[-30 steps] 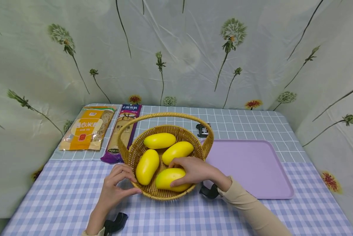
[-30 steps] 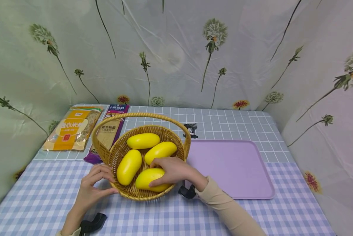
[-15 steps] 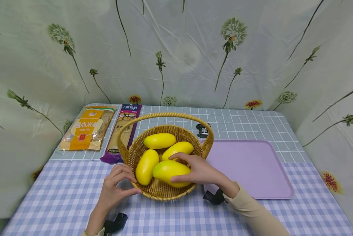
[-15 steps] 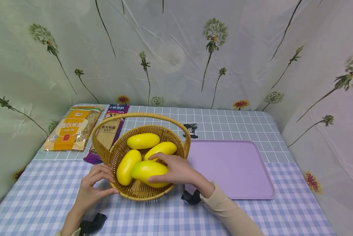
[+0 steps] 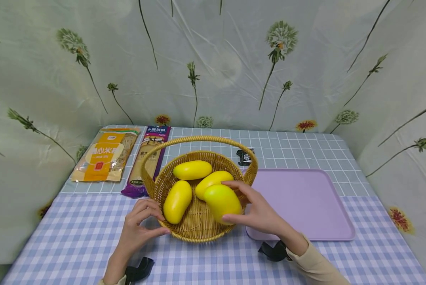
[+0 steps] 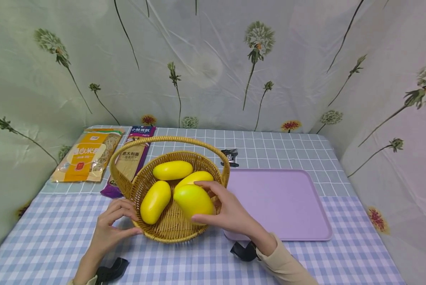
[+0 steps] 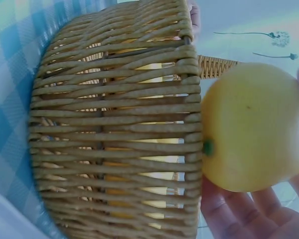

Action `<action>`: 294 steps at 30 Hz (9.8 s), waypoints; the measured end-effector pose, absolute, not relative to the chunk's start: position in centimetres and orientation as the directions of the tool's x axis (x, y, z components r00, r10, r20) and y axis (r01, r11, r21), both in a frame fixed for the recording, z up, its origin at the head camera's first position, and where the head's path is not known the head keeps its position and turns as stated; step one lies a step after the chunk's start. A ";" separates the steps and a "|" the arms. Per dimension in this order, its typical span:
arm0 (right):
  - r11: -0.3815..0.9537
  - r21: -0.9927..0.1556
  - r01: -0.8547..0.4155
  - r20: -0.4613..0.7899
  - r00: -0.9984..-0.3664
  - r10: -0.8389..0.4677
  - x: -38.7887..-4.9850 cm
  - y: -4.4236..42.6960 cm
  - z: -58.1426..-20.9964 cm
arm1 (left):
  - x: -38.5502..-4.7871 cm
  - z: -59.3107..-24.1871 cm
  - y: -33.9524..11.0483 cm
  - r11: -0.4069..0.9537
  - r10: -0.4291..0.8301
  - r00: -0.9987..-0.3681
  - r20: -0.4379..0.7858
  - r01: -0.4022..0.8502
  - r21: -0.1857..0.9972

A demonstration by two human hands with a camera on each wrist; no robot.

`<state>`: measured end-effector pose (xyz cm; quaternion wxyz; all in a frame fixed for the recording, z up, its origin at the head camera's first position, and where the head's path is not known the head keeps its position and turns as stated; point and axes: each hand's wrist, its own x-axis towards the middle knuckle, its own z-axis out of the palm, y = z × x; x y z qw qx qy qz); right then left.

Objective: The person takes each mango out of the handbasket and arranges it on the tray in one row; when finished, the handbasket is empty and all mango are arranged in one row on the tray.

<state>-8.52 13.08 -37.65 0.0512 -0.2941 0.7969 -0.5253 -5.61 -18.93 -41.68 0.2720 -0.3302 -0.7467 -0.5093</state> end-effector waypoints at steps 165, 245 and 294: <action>0.257 -0.489 -0.834 0.761 -0.552 -0.342 -8.5 14.5 -36.4 | -5.5 -41.9 -19.0 0.253 0.209 -0.620 0.756 0.781 0.571; 0.720 -0.418 -0.555 -0.006 -0.790 -0.613 -14.7 8.0 -38.1 | -5.4 -41.9 -18.9 0.260 0.211 -0.622 0.754 0.780 0.570; 0.686 -0.525 -0.503 0.093 -0.836 -0.541 -11.9 8.7 -38.7 | -5.5 -41.8 -18.8 0.264 0.204 -0.619 0.758 0.781 0.566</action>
